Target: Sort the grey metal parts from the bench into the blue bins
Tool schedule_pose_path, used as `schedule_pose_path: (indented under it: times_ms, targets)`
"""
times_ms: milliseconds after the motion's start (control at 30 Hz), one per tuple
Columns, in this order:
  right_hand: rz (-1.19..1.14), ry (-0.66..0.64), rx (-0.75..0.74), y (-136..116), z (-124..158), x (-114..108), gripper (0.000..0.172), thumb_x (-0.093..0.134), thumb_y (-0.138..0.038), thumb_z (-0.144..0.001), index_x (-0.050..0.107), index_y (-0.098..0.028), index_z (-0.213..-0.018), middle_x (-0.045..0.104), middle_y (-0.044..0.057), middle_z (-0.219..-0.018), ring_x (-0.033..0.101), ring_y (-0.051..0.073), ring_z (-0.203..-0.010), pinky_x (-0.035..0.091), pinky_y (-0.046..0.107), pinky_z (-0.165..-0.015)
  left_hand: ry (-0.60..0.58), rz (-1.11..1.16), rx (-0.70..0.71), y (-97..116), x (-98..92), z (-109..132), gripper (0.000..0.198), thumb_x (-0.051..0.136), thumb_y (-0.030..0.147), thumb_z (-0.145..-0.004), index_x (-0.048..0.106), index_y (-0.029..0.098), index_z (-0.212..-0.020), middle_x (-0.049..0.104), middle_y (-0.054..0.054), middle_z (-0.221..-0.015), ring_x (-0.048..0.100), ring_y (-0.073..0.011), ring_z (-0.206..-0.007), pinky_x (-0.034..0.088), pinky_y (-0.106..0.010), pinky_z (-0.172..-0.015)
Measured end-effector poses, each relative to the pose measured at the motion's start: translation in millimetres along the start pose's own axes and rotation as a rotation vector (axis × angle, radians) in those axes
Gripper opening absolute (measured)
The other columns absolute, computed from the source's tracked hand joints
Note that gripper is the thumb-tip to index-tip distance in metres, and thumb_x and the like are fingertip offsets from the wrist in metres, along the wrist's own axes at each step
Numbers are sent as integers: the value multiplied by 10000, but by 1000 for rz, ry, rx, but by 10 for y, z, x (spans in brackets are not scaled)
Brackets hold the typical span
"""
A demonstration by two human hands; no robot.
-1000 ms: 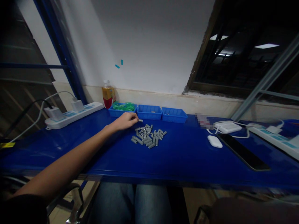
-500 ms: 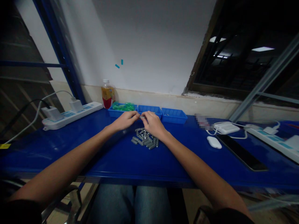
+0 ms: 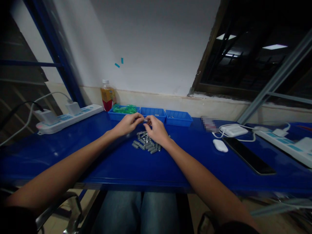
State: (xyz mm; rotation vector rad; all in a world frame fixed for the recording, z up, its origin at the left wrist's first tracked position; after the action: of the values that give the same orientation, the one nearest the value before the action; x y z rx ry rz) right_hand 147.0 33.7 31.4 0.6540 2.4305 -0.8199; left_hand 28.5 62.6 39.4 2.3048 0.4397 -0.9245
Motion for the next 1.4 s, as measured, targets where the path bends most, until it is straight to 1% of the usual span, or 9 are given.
schedule_pose_path:
  times_ms: [167, 367, 500, 600, 733, 867, 1000, 1200, 1400]
  targets:
    - [266, 4, -15, 74, -69, -99, 163, 471, -273, -888, 600, -173, -899, 592, 66, -868, 542, 188, -861, 415, 295, -786, -58, -42, -65, -27, 30, 6, 320, 389, 361, -904, 617, 139, -878, 667, -69, -799, 599, -167, -718, 409, -268, -654]
    - [702, 5, 175, 614, -220, -259, 215, 487, -301, -882, 642, -162, -938, 587, 126, -976, 484, 258, -989, 369, 359, -827, -319, -177, -231, -175, 145, 98, 288, 596, 437, -747, 654, 193, -888, 696, -42, -796, 614, -171, -669, 391, -242, -566]
    - [746, 9, 289, 852, -252, -312, 277, 465, -359, -896, 659, -168, -943, 588, 126, -994, 468, 269, -1008, 366, 363, -809, -385, -272, -233, -252, 206, 130, 174, 567, 326, -760, 666, 239, -874, 700, -10, -829, 630, -176, -717, 395, -237, -581]
    - [732, 0, 314, 895, -229, -312, 321, 441, -401, -903, 667, -178, -949, 586, 122, -1010, 456, 274, -1027, 358, 373, -818, -364, -326, -188, -335, 203, 114, 204, 486, 282, -808, 675, 245, -875, 697, -21, -891, 631, -178, -781, 412, -239, -649]
    - [731, -49, 317, 842, -160, -291, 345, 425, -412, -903, 662, -172, -973, 573, 130, -1049, 446, 275, -1051, 350, 383, -844, -404, -345, -209, -468, 176, 117, 283, 534, 385, -788, 667, 225, -980, 691, -41, -923, 624, -179, -782, 421, -239, -660]
    - [742, -116, 284, 750, -96, -259, 327, 447, -389, -890, 628, -161, -1039, 565, 131, -1082, 475, 260, -1040, 348, 383, -873, -434, -375, -213, -494, 177, 128, 257, 556, 380, -776, 672, 195, -912, 685, -57, -909, 617, -181, -767, 422, -239, -638]
    - [751, -156, 266, 705, -66, -250, 331, 447, -389, -888, 619, -157, -1051, 574, 143, -1076, 476, 269, -1064, 341, 401, -895, -338, -320, -161, -443, 200, 107, 212, 495, 313, -829, 646, 179, -894, 680, -69, -887, 619, -186, -799, 440, -249, -702]
    - [697, -117, 201, 521, -56, -263, 360, 511, -381, -858, 583, -144, -1119, 569, 160, -1099, 465, 293, -1082, 357, 421, -872, -217, -160, -54, -252, 199, 69, 228, 402, 251, -886, 605, 150, -913, 664, -96, -906, 608, -205, -842, 443, -302, -760]
    - [460, -301, -12, 111, -38, -50, 273, 569, -345, -843, 578, -200, -1073, 624, 74, -1021, 521, 222, -967, 377, 353, -809, -122, 38, -35, -66, 146, 64, 176, 393, 257, -902, 514, 161, -988, 616, -33, -804, 584, -154, -730, 441, -263, -677]
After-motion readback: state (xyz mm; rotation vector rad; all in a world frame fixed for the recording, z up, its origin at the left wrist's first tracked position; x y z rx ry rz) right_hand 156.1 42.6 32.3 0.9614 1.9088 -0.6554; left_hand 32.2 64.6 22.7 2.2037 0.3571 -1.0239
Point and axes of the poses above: each hand's wrist, its own z-axis away from the middle knuckle, its own x-axis out of the palm, y = z × x, the point moved 7 cm from there along -z, towards the middle knuckle
